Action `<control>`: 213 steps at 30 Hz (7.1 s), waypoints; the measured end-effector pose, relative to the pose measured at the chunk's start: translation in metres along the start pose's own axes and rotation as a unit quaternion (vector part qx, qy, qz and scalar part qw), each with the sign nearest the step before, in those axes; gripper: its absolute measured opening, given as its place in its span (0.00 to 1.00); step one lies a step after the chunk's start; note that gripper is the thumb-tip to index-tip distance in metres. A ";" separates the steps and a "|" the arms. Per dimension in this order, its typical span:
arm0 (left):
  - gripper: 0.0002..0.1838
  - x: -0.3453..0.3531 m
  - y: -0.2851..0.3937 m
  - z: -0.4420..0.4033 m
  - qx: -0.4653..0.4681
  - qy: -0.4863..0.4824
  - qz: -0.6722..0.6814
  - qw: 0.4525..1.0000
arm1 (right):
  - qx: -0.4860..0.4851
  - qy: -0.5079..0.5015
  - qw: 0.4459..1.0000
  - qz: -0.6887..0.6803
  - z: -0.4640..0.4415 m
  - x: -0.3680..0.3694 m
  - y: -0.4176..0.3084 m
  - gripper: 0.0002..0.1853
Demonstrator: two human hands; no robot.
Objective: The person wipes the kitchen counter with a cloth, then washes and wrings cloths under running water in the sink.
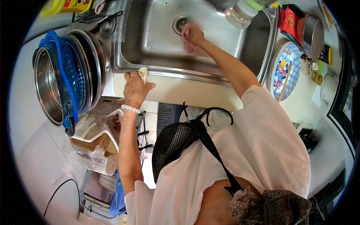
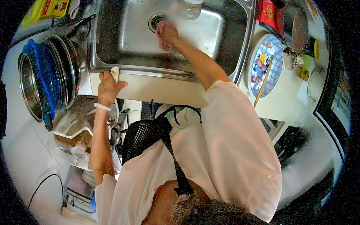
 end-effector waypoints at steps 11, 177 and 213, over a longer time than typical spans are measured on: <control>0.35 0.003 -0.005 -0.003 -0.004 -0.025 0.030 0.999 | -0.076 -0.243 0.925 0.283 0.050 -0.113 0.027 0.21; 0.33 -0.008 0.001 0.001 0.017 0.029 0.019 0.999 | -0.059 0.019 0.932 0.358 0.009 -0.035 0.004 0.12; 0.32 -0.005 -0.008 0.020 0.011 0.083 0.049 0.995 | -0.011 0.070 0.984 0.166 0.106 -0.156 -0.018 0.20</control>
Point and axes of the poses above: each hand's wrist, its own z-axis away from the middle knuckle, its own x-axis out of the palm, y = z × x, the point moved 8 cm from there along -z, towards the middle knuckle, and after that the axes turned 12 degrees about -x, right-handed, at the moved point
